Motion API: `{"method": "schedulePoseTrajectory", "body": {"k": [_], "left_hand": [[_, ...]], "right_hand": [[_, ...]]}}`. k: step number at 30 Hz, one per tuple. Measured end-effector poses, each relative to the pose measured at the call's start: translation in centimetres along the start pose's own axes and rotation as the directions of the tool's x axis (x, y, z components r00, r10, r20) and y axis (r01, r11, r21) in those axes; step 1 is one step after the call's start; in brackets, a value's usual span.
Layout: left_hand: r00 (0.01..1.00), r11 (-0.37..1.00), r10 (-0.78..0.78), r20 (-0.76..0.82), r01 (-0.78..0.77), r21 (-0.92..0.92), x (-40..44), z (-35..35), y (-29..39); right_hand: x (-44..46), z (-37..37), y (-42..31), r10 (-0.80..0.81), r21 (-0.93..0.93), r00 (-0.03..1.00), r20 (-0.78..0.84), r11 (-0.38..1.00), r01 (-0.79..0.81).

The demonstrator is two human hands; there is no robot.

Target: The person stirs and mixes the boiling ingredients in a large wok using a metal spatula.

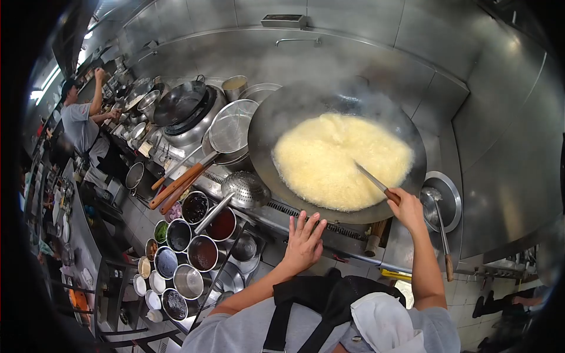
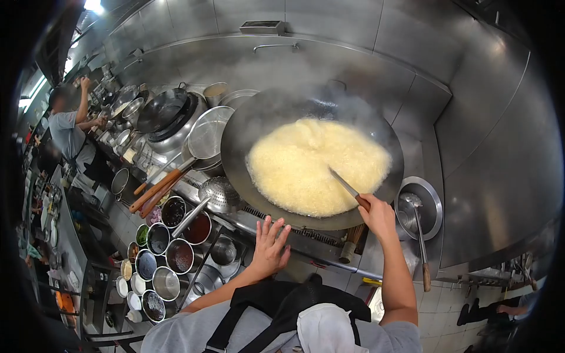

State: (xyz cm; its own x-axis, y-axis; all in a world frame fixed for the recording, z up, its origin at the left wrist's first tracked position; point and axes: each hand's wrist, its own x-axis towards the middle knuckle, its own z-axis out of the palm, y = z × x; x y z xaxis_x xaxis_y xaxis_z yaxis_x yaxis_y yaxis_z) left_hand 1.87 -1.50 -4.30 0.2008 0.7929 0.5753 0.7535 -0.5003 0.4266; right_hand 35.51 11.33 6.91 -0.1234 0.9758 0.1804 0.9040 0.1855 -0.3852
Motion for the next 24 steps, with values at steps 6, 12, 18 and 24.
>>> {"method": "schedulePoseTrajectory", "body": {"k": [6,12,18,24], "left_hand": [[0.999,1.000,0.015,-0.046,-0.014,0.020,-0.2,1.2,-0.1],[0.998,1.000,0.021,-0.067,-0.020,0.009,-0.2,1.8,-0.3],[0.997,1.000,0.019,-0.071,-0.018,0.016,-0.1,2.2,-0.3],[0.997,0.998,0.042,-0.059,-0.039,0.054,-0.1,2.0,-0.4]], "right_hand": [[-6.6,-4.8,1.0,0.064,0.032,0.998,-0.019,0.997,-0.064],[-10.5,-11.9,0.5,0.050,0.035,0.994,0.096,0.998,-0.054],[-9.6,-13.4,-0.7,-0.042,0.141,0.983,0.176,0.990,0.017],[-3.5,-4.5,-1.0,-0.111,0.167,0.994,0.004,0.980,0.109]]}}
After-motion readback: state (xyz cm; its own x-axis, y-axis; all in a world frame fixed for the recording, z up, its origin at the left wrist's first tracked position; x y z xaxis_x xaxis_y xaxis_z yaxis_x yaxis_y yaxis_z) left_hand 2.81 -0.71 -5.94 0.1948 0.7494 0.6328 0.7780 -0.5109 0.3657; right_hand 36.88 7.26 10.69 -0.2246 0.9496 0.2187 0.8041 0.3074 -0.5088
